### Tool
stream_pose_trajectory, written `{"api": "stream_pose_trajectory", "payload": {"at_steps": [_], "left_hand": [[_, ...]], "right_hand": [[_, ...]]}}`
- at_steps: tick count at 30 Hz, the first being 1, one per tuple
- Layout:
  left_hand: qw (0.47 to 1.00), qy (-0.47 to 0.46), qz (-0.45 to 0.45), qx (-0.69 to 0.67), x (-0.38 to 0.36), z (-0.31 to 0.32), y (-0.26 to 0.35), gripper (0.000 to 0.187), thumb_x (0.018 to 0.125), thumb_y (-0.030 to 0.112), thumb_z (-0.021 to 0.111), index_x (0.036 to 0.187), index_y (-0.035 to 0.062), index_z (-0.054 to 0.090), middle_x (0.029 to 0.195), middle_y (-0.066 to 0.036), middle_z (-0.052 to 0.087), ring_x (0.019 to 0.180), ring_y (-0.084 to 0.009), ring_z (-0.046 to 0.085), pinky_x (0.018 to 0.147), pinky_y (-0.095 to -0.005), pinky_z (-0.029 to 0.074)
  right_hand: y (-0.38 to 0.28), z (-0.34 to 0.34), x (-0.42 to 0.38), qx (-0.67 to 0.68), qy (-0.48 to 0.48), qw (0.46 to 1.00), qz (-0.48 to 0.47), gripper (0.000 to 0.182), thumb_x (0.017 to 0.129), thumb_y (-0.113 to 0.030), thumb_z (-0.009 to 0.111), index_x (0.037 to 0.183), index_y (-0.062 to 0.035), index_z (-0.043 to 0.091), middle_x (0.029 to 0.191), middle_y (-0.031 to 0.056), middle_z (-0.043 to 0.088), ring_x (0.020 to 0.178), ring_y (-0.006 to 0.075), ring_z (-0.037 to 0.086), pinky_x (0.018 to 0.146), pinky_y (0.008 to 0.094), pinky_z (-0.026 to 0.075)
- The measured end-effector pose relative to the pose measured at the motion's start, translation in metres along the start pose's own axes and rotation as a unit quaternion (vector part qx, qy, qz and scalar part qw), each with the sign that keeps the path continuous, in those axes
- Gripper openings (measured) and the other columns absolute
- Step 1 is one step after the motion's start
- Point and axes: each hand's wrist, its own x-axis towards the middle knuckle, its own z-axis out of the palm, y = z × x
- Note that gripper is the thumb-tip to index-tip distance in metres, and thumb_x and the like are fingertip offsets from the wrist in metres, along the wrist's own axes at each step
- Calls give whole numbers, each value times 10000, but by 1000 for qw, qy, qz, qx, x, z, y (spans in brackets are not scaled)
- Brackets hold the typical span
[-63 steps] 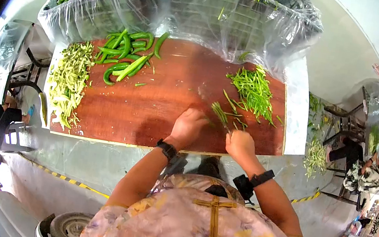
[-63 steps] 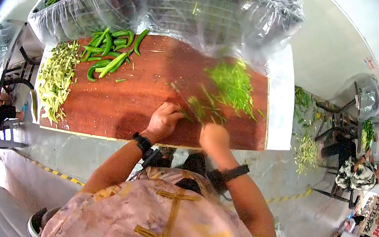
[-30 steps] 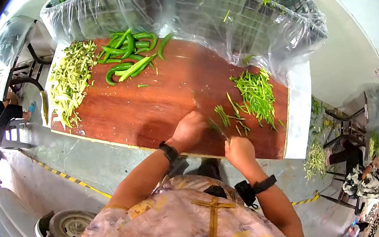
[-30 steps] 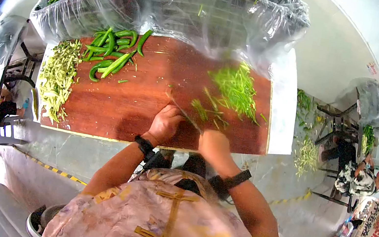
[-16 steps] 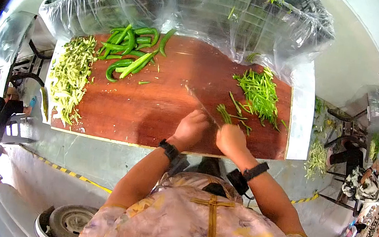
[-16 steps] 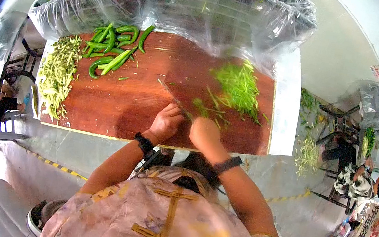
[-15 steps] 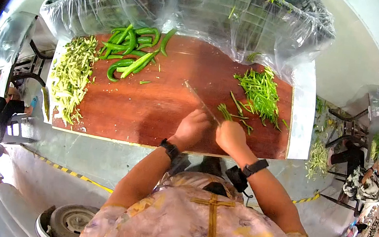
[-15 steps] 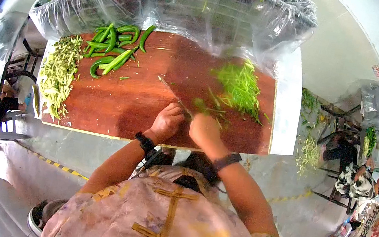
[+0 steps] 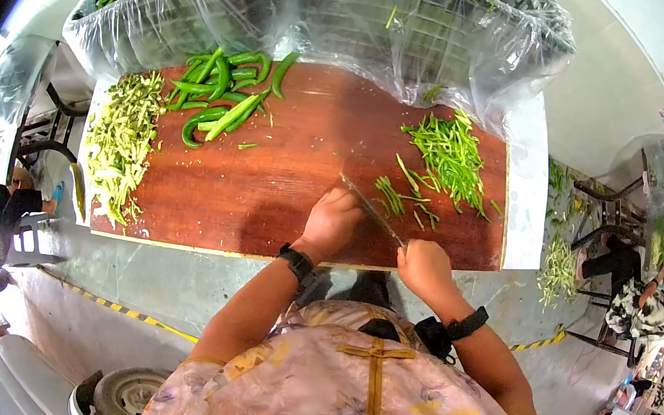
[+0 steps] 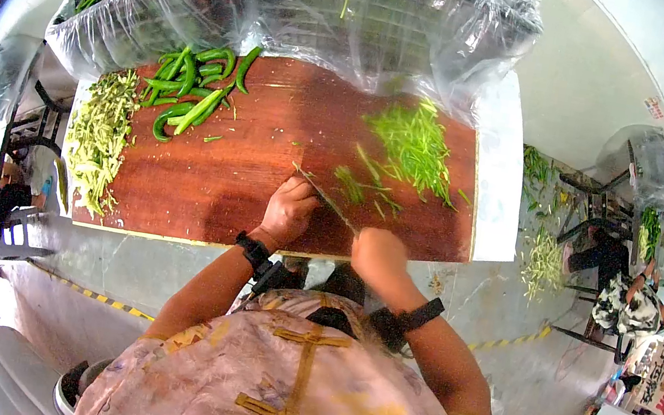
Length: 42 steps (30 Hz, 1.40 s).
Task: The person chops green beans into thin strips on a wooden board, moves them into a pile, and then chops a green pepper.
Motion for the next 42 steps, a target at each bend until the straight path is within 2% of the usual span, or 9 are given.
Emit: {"api": "stream_pose_trajectory", "payload": {"at_steps": [7,9,16,18,19,27,37,40,42], "left_hand": [[999,36,16,-17,5,-3,2,83,624,52,550,696,84,575,794,-72,525,836,-274,521,716,-367,460],[1000,-8,9,-10,4,-4,2,98,616,47,549,701,85,578,798,-72,530,839,-273,520,715,-363,463],[1000,10,18,-21,3,-2,1,103,611,44,559,704,82,582,802,-66,548,816,-268,523,717,-356,464],[1000,-18,-3,-25,1,-3,1,178,619,-3,549,771,61,617,899,-82,598,882,-287,539,790,-368,470],[1000,-17,-2,-24,1,-3,1,178,619,-3,549,771,61,617,899,-82,598,882,-287,539,790,-368,470],[1000,-3,19,-5,2,-2,0,125,603,31,560,719,72,580,813,-82,530,842,-287,520,727,-381,461],[1000,10,7,-24,1,0,-1,94,598,43,553,684,79,543,773,-80,504,823,-292,513,703,-378,458],[999,20,21,-22,3,0,-4,85,602,47,549,680,79,538,768,-77,506,820,-287,513,696,-374,458],[999,5,16,-36,3,-1,-2,94,602,48,549,692,75,547,789,-76,524,823,-284,515,703,-375,456]], "right_hand": [[0,5,9,2,-33,999,8,273,809,-199,562,649,21,591,653,241,581,648,422,579,612,502,464],[-3,11,19,2,-41,999,15,278,812,-200,556,647,22,590,652,243,580,650,424,577,612,504,462],[-19,13,46,45,-1,999,21,299,805,-227,561,673,38,604,660,254,577,664,439,576,617,502,467],[-10,17,45,81,84,993,3,283,804,-221,573,677,30,607,662,247,579,666,434,576,620,500,468],[-6,17,42,81,85,993,2,283,804,-221,573,677,30,607,662,247,579,666,434,576,620,500,468],[-4,5,1,10,12,1000,4,267,810,-208,573,674,20,606,661,233,586,653,418,580,608,496,468],[-9,7,24,-6,-57,998,12,279,811,-204,556,664,29,601,665,245,587,654,426,583,620,502,471],[-24,15,48,13,7,1000,-25,282,809,-204,555,657,30,600,666,246,587,650,430,583,615,504,469],[-30,10,52,9,-5,1000,-13,284,808,-209,557,657,28,600,666,244,585,652,429,580,613,504,465]]}}
